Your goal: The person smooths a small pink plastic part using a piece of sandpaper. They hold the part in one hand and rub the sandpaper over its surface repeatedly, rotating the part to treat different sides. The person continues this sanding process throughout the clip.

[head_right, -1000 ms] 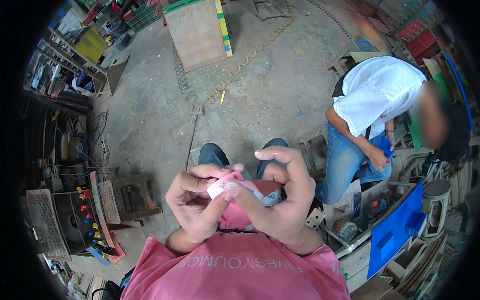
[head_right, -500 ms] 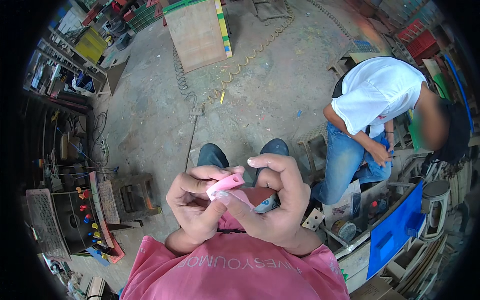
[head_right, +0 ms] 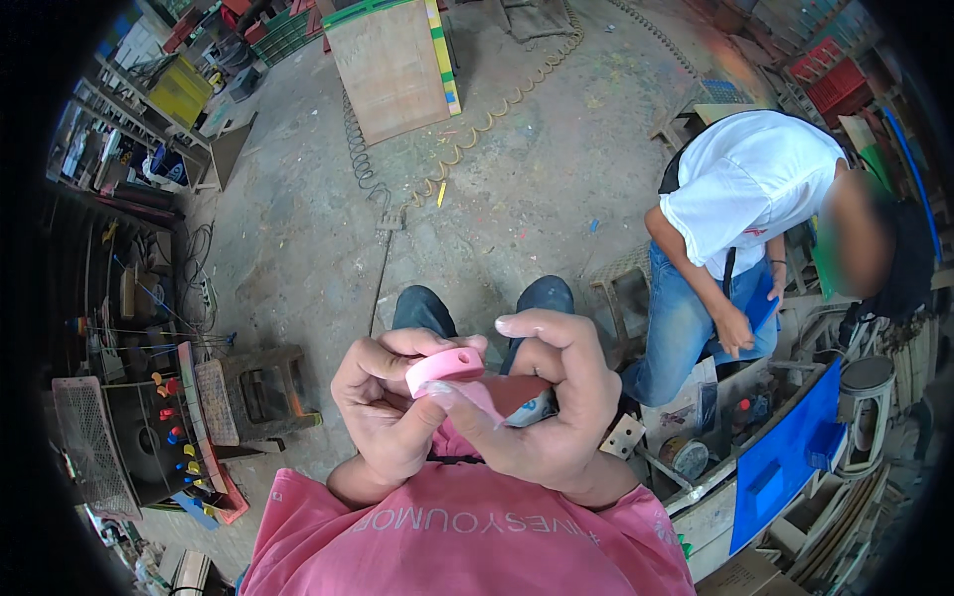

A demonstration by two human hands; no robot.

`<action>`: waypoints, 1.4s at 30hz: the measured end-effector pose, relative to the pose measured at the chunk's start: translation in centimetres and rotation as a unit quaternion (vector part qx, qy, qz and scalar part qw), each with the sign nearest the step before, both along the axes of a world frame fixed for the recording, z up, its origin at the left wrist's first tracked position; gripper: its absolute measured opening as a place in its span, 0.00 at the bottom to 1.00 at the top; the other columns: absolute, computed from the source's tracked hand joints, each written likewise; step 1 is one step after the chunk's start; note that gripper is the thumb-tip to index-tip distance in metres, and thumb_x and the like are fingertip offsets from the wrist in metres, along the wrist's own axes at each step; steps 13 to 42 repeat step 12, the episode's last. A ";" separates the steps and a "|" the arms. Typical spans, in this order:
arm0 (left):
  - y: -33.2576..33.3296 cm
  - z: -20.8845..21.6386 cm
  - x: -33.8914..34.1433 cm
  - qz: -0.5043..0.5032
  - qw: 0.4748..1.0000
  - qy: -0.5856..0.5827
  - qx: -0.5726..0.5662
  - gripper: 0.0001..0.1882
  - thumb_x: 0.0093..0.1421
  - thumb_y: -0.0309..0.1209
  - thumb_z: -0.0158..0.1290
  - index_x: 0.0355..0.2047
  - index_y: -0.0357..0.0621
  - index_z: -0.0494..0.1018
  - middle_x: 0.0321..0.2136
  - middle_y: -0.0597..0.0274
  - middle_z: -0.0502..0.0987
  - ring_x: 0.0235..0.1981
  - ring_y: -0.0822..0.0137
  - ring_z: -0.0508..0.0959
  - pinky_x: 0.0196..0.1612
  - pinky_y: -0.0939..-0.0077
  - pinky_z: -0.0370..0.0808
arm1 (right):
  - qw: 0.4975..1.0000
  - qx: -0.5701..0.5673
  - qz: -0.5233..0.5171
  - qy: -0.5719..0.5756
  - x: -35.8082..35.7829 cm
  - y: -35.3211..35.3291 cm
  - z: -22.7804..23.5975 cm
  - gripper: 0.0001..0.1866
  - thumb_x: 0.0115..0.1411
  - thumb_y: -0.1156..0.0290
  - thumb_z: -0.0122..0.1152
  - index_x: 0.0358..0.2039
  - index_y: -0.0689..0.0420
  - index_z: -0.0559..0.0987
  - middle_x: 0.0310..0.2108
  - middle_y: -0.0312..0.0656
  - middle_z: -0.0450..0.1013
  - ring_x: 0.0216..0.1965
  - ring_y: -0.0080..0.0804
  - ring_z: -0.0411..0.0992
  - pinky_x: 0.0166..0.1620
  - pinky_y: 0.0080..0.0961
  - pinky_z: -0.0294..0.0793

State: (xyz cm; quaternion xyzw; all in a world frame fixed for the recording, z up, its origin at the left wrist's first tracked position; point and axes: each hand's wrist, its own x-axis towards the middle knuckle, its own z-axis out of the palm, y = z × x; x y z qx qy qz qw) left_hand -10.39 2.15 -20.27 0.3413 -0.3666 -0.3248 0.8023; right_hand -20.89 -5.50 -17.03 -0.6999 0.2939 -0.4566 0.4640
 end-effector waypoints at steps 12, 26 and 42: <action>-0.3 -0.3 -0.2 0.009 1.000 0.009 -0.017 0.14 0.51 0.13 0.56 0.33 0.34 0.61 0.41 0.36 0.72 0.44 0.52 0.77 0.46 0.65 0.75 | 0.999 -0.020 0.025 -0.035 -0.8 -1.4 -1.0 0.25 0.45 0.71 0.71 0.41 0.61 0.68 0.11 0.26 0.57 0.14 0.08 0.52 0.20 0.12 0.44; -0.3 -0.3 -0.2 0.009 1.000 0.009 -0.017 0.14 0.51 0.13 0.56 0.33 0.34 0.61 0.41 0.36 0.72 0.44 0.52 0.77 0.46 0.65 0.75 | 0.999 -0.020 0.025 -0.035 -0.8 -1.4 -1.0 0.25 0.45 0.71 0.71 0.41 0.61 0.68 0.11 0.26 0.57 0.14 0.08 0.52 0.20 0.12 0.44; -0.3 -0.3 -0.2 0.009 1.000 0.009 -0.017 0.14 0.51 0.13 0.56 0.33 0.34 0.61 0.41 0.36 0.72 0.44 0.52 0.77 0.46 0.65 0.75 | 0.999 -0.020 0.025 -0.035 -0.8 -1.4 -1.0 0.25 0.45 0.71 0.71 0.41 0.61 0.68 0.11 0.26 0.57 0.14 0.08 0.52 0.20 0.12 0.44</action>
